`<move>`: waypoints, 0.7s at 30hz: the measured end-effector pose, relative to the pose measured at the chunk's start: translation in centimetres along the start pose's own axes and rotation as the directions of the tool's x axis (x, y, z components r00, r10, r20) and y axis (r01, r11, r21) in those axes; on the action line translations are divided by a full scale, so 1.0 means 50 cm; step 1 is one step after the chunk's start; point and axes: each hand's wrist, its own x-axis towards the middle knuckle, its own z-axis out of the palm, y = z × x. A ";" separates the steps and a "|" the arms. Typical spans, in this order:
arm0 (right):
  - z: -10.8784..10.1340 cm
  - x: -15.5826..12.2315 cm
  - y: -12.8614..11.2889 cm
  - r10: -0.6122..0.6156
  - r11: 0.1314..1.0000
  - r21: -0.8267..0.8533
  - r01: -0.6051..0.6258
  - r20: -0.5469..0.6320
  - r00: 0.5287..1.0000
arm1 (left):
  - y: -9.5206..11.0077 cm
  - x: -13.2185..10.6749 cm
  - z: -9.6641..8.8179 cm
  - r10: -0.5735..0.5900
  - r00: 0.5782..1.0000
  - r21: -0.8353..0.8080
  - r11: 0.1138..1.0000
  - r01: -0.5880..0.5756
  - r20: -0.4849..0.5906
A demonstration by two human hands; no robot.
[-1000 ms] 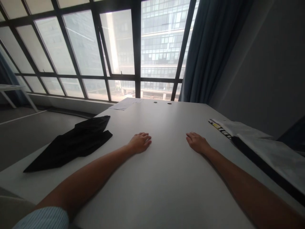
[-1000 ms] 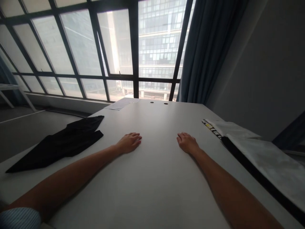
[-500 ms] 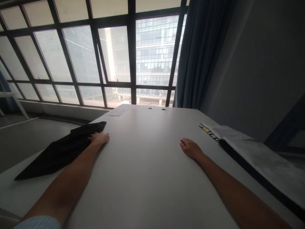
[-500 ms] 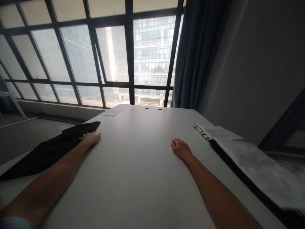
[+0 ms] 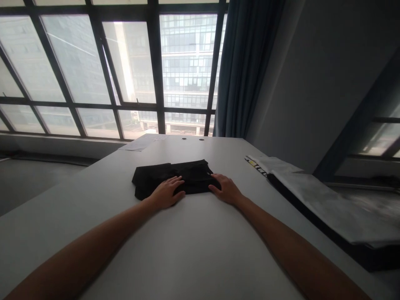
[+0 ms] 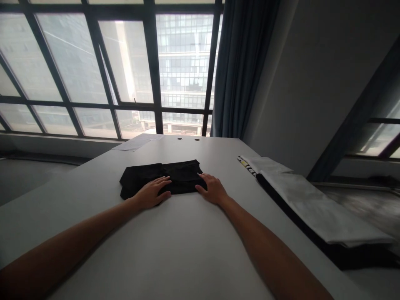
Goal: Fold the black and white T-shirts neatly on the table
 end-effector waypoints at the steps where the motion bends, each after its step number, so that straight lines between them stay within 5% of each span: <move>1: 0.003 0.001 -0.007 0.006 1.000 0.017 -0.006 0.026 1.000 | -0.004 -0.003 -0.005 -0.027 0.999 0.016 0.999 0.027 -0.026; 12: -0.036 0.002 0.012 0.187 0.952 -0.251 -0.178 0.011 0.982 | -0.113 -0.011 -0.038 -0.468 0.876 0.209 0.851 0.483 -0.119; 15: -0.057 -0.006 0.062 0.324 0.891 -0.316 -0.325 -0.056 0.944 | -0.162 -0.021 -0.056 -0.624 0.777 0.223 0.748 0.625 -0.085; 21: -0.074 -0.020 0.144 0.500 0.798 -0.313 -0.515 -0.133 0.856 | -0.263 -0.058 -0.096 -0.867 0.494 0.162 0.478 0.863 -0.070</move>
